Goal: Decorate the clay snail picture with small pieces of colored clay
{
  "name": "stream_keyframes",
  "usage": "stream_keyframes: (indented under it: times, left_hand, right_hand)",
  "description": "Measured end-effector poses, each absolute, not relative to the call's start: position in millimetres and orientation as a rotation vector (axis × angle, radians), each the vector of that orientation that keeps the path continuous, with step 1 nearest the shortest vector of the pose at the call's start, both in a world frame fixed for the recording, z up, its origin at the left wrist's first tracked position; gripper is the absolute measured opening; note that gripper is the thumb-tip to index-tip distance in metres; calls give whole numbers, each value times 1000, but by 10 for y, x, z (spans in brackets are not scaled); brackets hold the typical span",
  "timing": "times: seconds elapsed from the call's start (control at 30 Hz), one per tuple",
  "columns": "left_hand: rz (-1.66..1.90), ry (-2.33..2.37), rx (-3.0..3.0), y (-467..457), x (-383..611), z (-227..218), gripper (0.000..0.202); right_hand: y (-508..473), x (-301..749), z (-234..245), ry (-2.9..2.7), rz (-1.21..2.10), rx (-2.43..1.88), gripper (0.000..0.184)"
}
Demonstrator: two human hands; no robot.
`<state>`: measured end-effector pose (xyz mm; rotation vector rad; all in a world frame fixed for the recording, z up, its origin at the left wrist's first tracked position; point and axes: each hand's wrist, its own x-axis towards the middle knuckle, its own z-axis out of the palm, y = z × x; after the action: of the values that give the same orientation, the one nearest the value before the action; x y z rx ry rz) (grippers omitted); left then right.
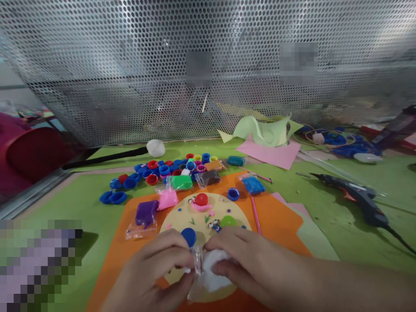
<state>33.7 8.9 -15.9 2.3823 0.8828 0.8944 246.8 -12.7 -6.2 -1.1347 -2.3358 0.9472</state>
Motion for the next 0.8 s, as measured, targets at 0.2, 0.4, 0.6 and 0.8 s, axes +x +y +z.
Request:
stream_keyframes:
  times: [0.2,0.4,0.6,0.8]
  left_hand:
    - [828,872,2410,197,231,89,17]
    - [932,882,2444,130,296,69,14]
    - [992,926,2527,72,362,115,13]
    - [994,922,2485,74,326,4,13]
  right_hand:
    - [-96,2527,-28,-2140,939,-1129,18]
    - [-157,2511,-51,-2125,1006,-1083,19]
    - [-166,2493,-21,-2153,1040,-1099,20]
    - [-168,2480,-23,-2194,1019,-1121,17]
